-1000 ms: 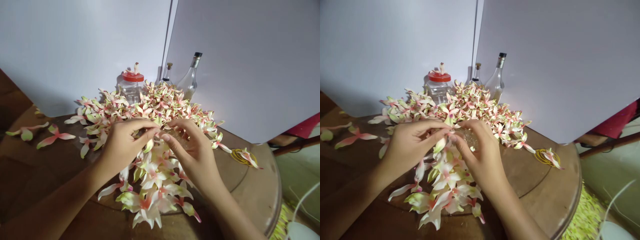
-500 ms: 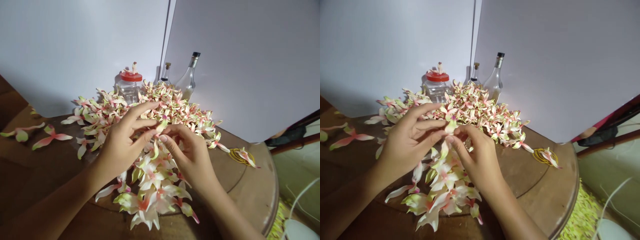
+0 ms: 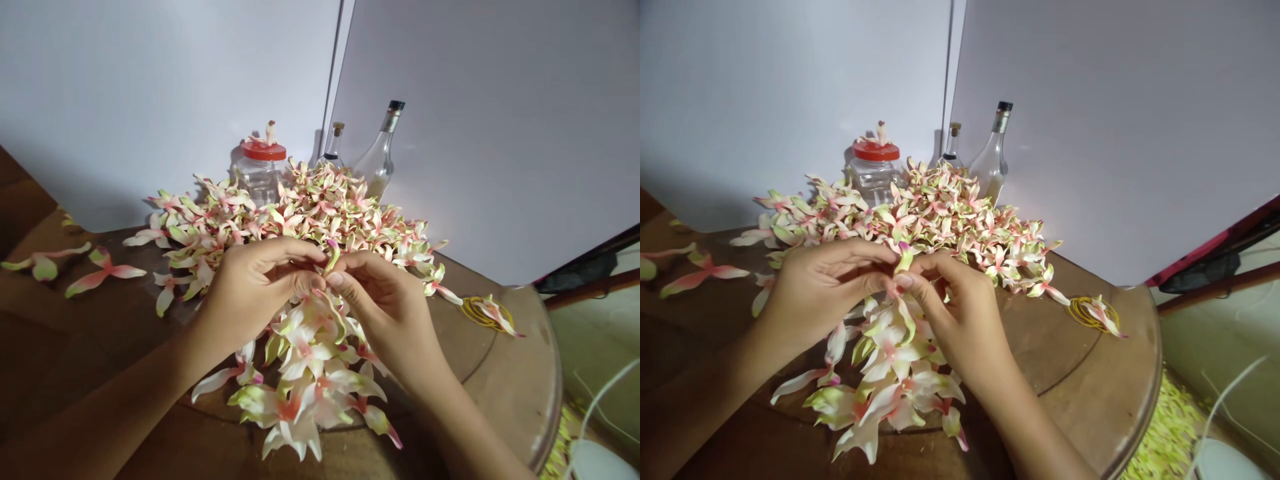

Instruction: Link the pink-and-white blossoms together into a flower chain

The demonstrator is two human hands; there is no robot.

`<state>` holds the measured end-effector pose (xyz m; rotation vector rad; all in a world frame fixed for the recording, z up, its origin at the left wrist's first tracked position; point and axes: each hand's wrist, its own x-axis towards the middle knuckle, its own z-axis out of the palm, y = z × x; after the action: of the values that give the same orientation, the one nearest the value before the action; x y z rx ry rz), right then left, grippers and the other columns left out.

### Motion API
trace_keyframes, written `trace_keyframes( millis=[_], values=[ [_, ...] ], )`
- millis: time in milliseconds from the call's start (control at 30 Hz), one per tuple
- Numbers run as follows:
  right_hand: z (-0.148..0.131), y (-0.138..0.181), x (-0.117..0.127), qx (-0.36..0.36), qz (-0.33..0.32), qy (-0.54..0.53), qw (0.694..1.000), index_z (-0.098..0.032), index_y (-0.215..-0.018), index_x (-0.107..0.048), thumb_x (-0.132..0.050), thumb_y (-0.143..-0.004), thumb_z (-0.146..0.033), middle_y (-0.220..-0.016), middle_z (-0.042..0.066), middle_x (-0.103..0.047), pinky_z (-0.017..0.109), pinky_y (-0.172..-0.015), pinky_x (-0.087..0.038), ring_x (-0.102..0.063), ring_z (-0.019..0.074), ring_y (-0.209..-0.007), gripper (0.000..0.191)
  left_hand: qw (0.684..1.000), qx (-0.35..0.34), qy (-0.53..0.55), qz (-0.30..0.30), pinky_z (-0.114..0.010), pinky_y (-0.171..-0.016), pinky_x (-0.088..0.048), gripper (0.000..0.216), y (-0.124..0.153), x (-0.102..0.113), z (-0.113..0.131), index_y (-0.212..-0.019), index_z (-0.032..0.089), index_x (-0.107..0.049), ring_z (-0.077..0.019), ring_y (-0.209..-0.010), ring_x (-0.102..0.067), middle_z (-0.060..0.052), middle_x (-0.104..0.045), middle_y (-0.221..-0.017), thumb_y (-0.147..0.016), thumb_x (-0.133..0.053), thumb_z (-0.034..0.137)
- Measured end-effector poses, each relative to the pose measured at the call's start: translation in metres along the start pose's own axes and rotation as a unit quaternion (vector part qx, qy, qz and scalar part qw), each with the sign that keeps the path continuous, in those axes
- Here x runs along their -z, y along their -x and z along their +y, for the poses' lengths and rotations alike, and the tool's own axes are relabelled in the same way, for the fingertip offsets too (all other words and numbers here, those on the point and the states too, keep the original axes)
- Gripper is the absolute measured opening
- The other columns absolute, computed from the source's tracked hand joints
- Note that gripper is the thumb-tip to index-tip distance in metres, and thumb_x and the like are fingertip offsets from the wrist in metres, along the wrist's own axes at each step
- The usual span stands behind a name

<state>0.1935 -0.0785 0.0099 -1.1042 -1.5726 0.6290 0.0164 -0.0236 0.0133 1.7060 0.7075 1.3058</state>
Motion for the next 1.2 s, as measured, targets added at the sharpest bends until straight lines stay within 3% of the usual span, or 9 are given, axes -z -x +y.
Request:
trace_keyframes(
  millis=[333,500,600,700,800,900,1000,1100,1200],
  values=[
    [-0.003,0.001,0.000,0.013,0.012,0.021,1.000,-0.021,-0.093,-0.067,-0.065,-0.100,-0.035,-0.084,0.001,-0.068,0.028,-0.064,-0.047,-0.061,0.0137,-0.072,0.016,0.999,0.003,0.032,0.005,-0.016,-0.067,-0.062,0.017,-0.003,-0.003,0.002,-0.087,0.025,-0.082,-0.0145,-0.074,-0.077,0.001,-0.081,-0.082,-0.074,-0.087,0.015],
    [-0.006,0.003,-0.002,0.124,0.029,0.169,0.977,-0.020,-0.100,-0.061,-0.060,-0.099,-0.019,-0.080,-0.001,-0.063,0.024,-0.061,-0.045,-0.056,0.0101,-0.066,0.001,1.000,0.007,-0.012,0.010,-0.020,-0.070,-0.062,0.014,0.000,-0.004,0.000,-0.089,0.023,-0.082,-0.0155,-0.074,-0.076,0.000,-0.081,-0.084,-0.077,-0.085,0.018],
    [-0.006,0.003,-0.002,0.174,0.020,0.242,0.954,-0.018,-0.102,-0.061,-0.060,-0.094,-0.012,-0.077,-0.001,-0.063,0.023,-0.059,-0.045,-0.055,0.0095,-0.064,0.010,0.999,0.011,-0.050,0.000,-0.021,-0.072,-0.061,0.014,0.002,-0.003,-0.002,-0.093,0.024,-0.082,-0.0156,-0.077,-0.075,-0.001,-0.080,-0.087,-0.080,-0.082,0.022],
    [-0.007,0.004,-0.001,0.153,0.024,0.200,0.967,-0.020,-0.096,-0.062,-0.064,-0.094,-0.018,-0.075,-0.002,-0.063,0.023,-0.056,-0.044,-0.053,0.0093,-0.060,0.003,0.994,0.043,-0.084,-0.060,-0.020,-0.056,-0.052,0.007,0.000,0.000,-0.004,-0.083,0.022,-0.081,-0.0138,-0.063,-0.068,0.000,-0.076,-0.074,-0.084,-0.078,0.028],
    [-0.011,0.007,-0.001,0.117,0.037,0.097,0.988,-0.022,-0.089,-0.064,-0.065,-0.095,-0.020,-0.073,-0.002,-0.064,0.025,-0.053,-0.043,-0.053,0.0102,-0.058,0.006,0.990,0.105,-0.013,-0.091,-0.021,-0.053,-0.048,0.021,-0.004,0.002,-0.008,-0.071,0.019,-0.077,-0.0135,-0.060,-0.064,-0.001,-0.071,-0.067,-0.087,-0.074,0.032],
    [-0.013,0.008,-0.003,0.129,0.106,-0.013,0.986,-0.024,-0.088,-0.065,-0.066,-0.093,-0.017,-0.072,-0.001,-0.065,0.027,-0.051,-0.044,-0.055,0.0126,-0.058,0.009,0.985,0.138,0.107,0.012,-0.023,-0.064,-0.052,0.008,-0.009,0.002,-0.014,-0.078,0.020,-0.078,-0.0145,-0.071,-0.067,-0.003,-0.074,-0.078,-0.080,-0.079,0.028],
    [-0.010,0.008,-0.006,0.152,0.195,-0.109,0.963,-0.027,-0.090,-0.068,-0.068,-0.093,-0.020,-0.074,0.000,-0.067,0.028,-0.049,-0.045,-0.058,0.0139,-0.058,0.008,0.969,0.149,0.162,0.111,-0.022,-0.064,-0.050,0.007,-0.011,-0.003,-0.016,-0.072,0.019,-0.074,-0.0116,-0.070,-0.063,0.000,-0.070,-0.075,-0.071,-0.081,0.019],
    [-0.009,0.008,-0.008,0.142,0.224,-0.153,0.952,-0.026,-0.088,-0.071,-0.070,-0.092,-0.020,-0.075,0.001,-0.069,0.029,-0.049,-0.047,-0.060,0.0143,-0.058,0.007,0.965,0.134,0.178,0.142,-0.021,-0.065,-0.048,0.012,-0.012,-0.006,-0.016,-0.067,0.018,-0.067,-0.0100,-0.068,-0.057,0.002,-0.063,-0.070,-0.071,-0.078,0.019],
    [-0.014,0.008,-0.004,0.156,0.243,-0.174,0.941,-0.026,-0.086,-0.072,-0.062,-0.091,-0.009,-0.072,0.000,-0.070,0.029,-0.048,-0.045,-0.059,0.0143,-0.056,0.020,0.953,0.156,0.182,0.185,-0.023,-0.066,-0.049,0.012,-0.016,-0.001,-0.018,-0.071,0.018,-0.064,-0.0123,-0.072,-0.059,0.000,-0.064,-0.075,-0.074,-0.075,0.020]
  ],
)
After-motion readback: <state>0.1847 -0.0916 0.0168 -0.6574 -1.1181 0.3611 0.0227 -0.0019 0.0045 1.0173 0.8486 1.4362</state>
